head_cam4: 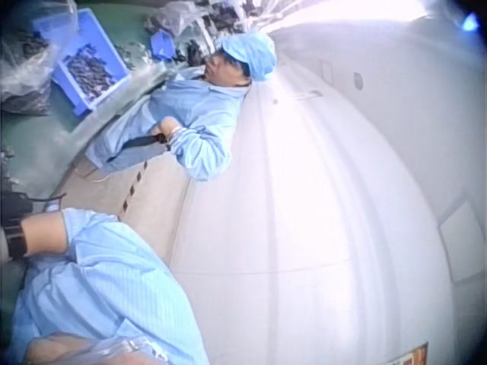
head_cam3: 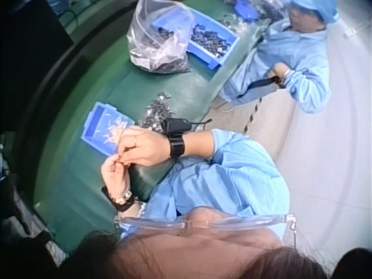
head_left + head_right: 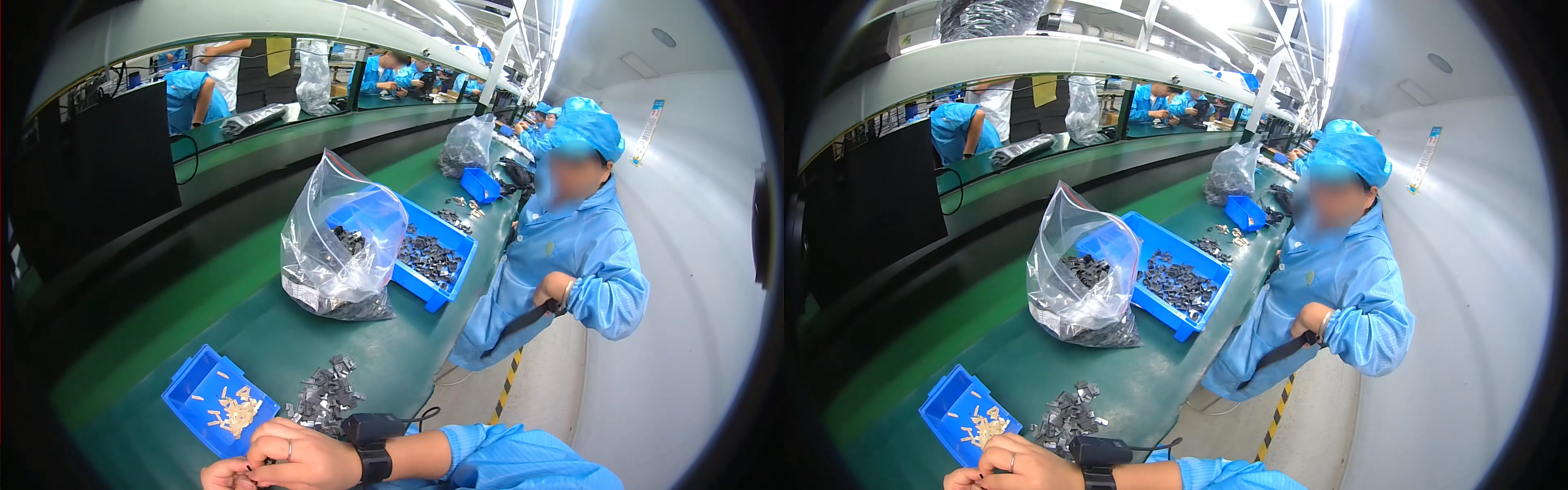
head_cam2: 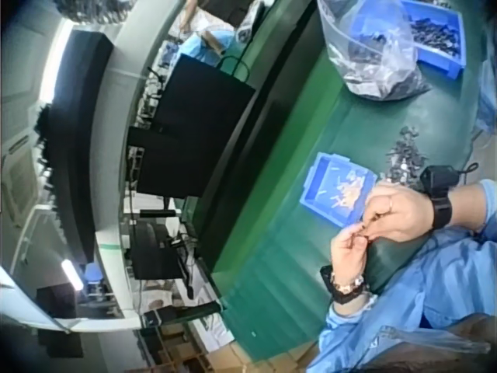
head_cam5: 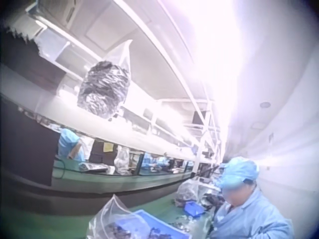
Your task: Assembling and sorting small white plastic clips and dark metal components into bins on a factory assembly line.
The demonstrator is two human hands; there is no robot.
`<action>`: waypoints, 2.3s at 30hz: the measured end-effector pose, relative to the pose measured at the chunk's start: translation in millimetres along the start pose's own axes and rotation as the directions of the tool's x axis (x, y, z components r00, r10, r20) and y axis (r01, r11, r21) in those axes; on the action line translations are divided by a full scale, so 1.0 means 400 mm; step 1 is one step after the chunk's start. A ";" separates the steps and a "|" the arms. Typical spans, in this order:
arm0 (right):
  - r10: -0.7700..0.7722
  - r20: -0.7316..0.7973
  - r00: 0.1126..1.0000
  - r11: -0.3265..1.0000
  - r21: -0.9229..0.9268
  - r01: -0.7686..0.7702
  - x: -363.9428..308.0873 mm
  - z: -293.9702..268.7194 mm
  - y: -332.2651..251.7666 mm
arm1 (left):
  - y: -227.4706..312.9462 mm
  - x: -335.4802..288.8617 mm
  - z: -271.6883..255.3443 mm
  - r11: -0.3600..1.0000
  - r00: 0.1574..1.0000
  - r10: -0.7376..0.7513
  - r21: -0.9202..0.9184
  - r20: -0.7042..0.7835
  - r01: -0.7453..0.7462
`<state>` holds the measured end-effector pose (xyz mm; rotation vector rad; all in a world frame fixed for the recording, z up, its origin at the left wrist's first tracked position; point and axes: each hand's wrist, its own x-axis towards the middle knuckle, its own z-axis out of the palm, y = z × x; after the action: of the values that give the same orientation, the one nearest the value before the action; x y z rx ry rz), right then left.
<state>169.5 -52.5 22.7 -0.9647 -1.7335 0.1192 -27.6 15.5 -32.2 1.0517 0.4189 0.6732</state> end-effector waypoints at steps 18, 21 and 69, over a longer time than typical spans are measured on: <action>0.162 0.042 0.986 0.975 0.146 -0.166 -0.013 -0.015 0.002 | 0.033 0.022 0.052 0.993 0.995 0.067 0.098 -0.070 -0.060; 0.211 0.059 0.976 0.961 0.172 -0.218 -0.014 -0.011 0.009 | 0.040 0.018 0.036 0.989 0.995 0.015 0.146 -0.100 0.000; 0.312 0.050 0.949 0.927 0.201 -0.315 -0.073 -0.047 0.014 | 0.023 0.021 0.098 0.766 0.988 0.147 0.638 -0.047 -0.084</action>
<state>190.2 -74.6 5.3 -1.0799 -1.5349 0.5082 -0.3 -1.5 -6.6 1.7099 0.6992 0.7098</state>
